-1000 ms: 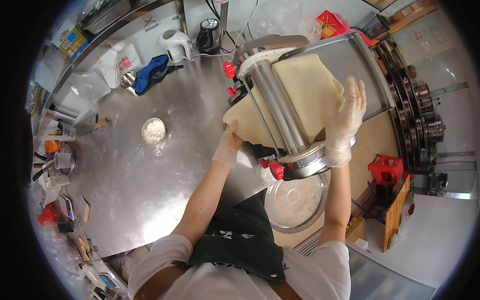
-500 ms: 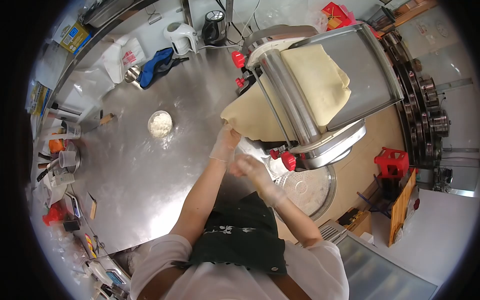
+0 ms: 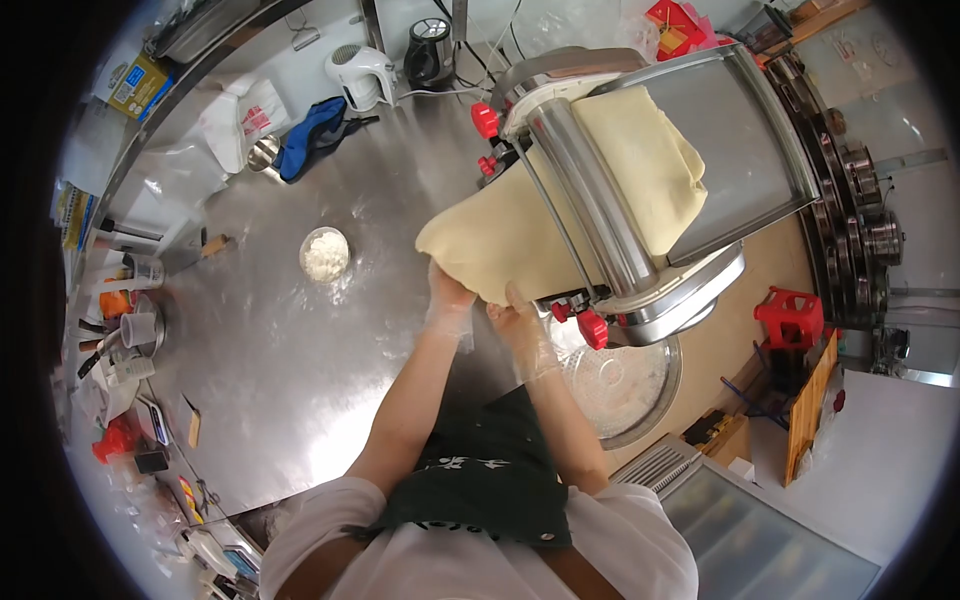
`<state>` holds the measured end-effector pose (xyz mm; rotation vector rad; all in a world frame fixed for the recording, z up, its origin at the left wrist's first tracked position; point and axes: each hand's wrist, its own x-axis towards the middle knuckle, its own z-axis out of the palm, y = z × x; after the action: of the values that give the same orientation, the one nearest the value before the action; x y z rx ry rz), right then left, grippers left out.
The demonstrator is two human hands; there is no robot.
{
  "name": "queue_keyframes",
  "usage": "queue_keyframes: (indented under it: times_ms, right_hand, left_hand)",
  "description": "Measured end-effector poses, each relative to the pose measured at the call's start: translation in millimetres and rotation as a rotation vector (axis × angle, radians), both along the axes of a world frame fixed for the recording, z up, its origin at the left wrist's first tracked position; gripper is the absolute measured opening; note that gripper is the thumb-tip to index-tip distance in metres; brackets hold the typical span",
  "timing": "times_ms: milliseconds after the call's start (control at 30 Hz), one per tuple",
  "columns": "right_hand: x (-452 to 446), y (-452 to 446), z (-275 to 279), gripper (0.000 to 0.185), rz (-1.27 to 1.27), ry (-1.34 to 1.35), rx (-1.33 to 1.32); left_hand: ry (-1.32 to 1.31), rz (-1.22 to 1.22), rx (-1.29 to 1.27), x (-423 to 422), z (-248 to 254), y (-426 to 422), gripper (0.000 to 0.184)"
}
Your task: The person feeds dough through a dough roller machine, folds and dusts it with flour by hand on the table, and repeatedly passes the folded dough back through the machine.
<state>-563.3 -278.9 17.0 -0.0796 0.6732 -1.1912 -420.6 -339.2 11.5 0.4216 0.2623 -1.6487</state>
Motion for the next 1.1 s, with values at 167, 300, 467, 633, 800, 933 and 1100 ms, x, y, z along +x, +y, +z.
queue_keyframes:
  times_ms: [167,300,467,633,800,933,1100]
  right_hand:
    - [15,10,47,0.038,0.096,0.174,0.085]
    - [-11,15,45,0.039,0.412,0.486,0.115]
    - [-38,47,27,0.037,0.474,0.651,0.146]
    - [-44,67,30,0.036,0.471,0.643,0.160]
    - [-44,73,28,0.034,0.471,0.655,0.162]
    - [-45,77,28,0.033,0.464,0.682,0.147]
    - [-46,84,28,0.033,0.457,0.688,0.145]
  left_hand:
    - [-0.224,-0.119,-0.086,-42,-53,-12,0.039]
    - [-0.555,-0.180,-0.294,-42,-70,5,0.039]
    - [-0.825,-0.184,-0.400,-31,-74,11,0.039]
    - [-0.132,-0.079,-0.277,-46,-122,8,0.043]
    - [-0.830,-0.179,-0.384,-30,-99,13,0.042]
    - [-0.862,-0.182,-0.361,-23,-93,13,0.043]
    - [-0.885,-0.182,-0.343,-16,-89,15,0.043]
